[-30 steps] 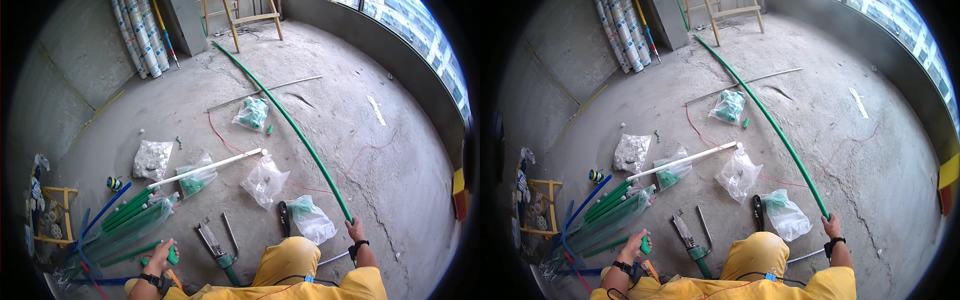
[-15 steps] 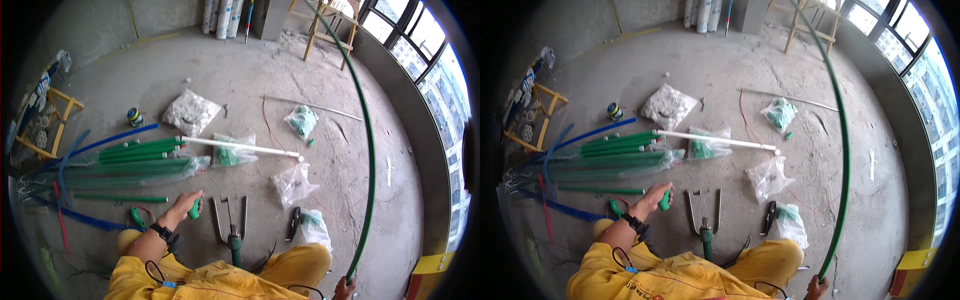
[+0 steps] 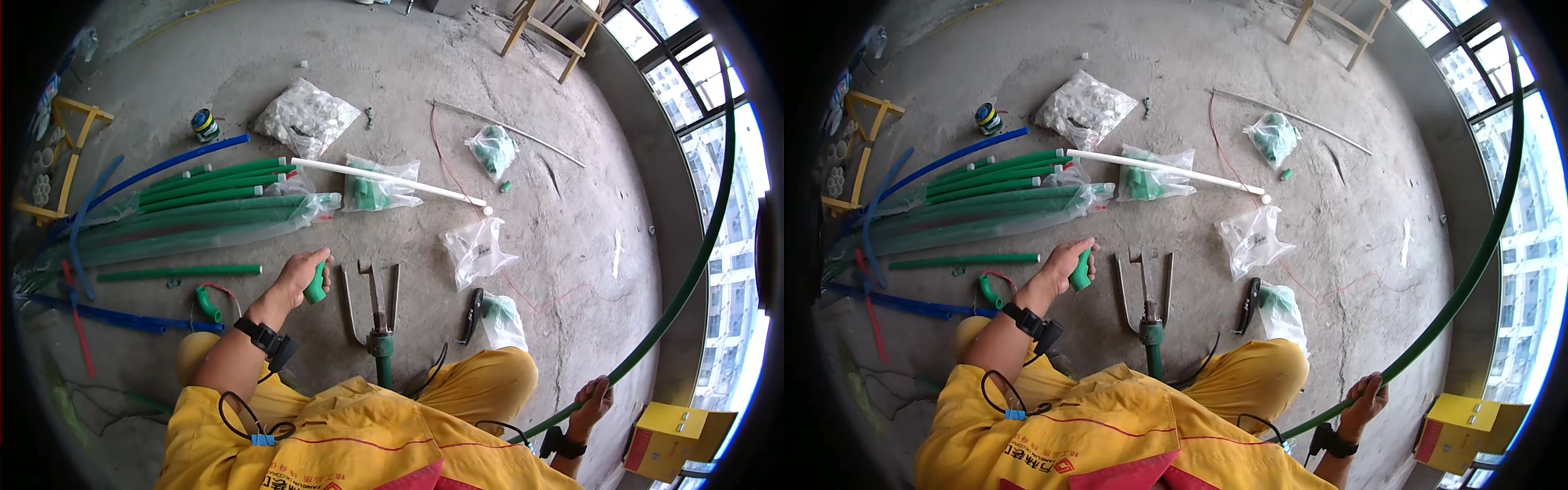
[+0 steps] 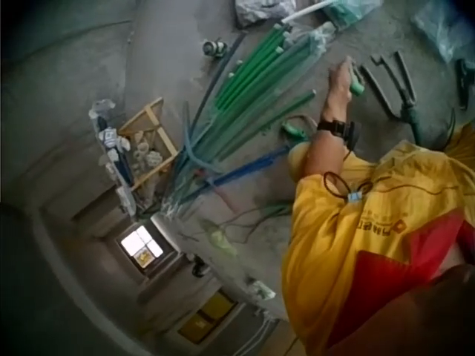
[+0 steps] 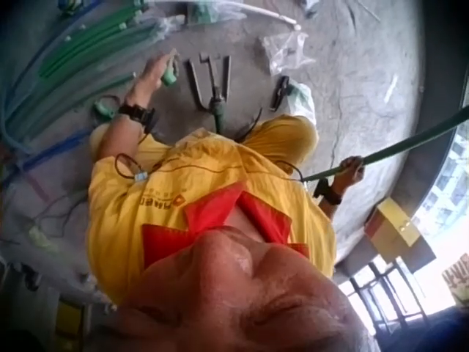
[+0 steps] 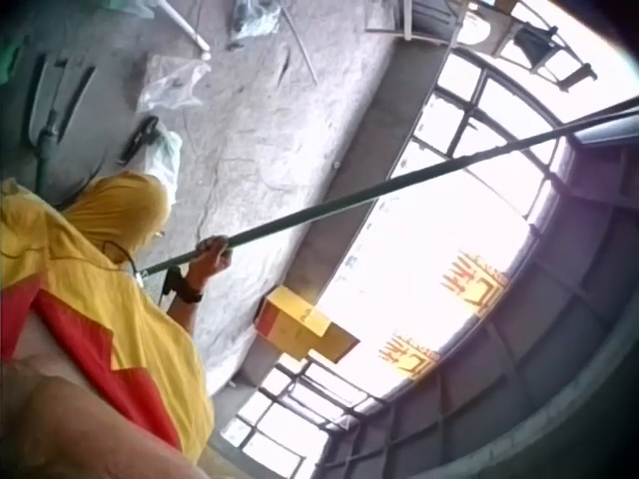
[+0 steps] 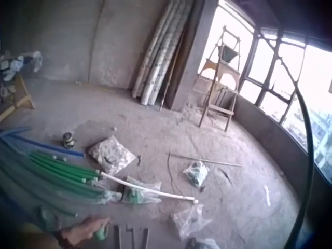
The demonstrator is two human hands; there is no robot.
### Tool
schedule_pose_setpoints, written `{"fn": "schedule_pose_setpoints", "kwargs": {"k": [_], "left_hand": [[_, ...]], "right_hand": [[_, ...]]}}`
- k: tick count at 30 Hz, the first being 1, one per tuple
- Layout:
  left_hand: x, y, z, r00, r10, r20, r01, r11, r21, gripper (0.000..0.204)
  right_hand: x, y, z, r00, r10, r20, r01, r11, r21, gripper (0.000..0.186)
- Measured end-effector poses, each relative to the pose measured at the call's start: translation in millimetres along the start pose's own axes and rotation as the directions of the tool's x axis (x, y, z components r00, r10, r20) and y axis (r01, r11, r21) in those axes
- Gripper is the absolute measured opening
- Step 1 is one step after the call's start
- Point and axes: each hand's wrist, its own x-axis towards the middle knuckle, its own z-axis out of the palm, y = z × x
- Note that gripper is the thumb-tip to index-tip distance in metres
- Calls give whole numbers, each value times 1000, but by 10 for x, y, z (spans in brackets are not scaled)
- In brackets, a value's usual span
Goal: Measure, cut, and heat-weld green PPR water pipes using a socket fusion welder and pipe cutters.
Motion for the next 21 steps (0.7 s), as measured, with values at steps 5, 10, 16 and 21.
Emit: {"fn": "schedule_pose_setpoints", "kwargs": {"k": [5, 10, 16, 21], "left_hand": [[-35, -452, 19, 993, -118, -7, 115, 948, 298, 29], [-206, -1216, 394, 841, -537, 64, 246, 484, 840, 42], [-298, -1993, 555, 736, -676, 35, 333, 406, 851, 50], [-334, -2193, 824, 854, -519, 29, 326, 579, 747, 35]], "right_hand": [[442, -407, 87, 990, -122, -73, 123, 992, 10, 25], [665, -835, 57, 962, -220, -160, 222, 975, -7, 25], [242, -1442, -377, 902, -281, -329, 291, 956, -18, 28], [-760, -1990, -985, 783, -306, -542, 252, 952, -174, 28]]}}
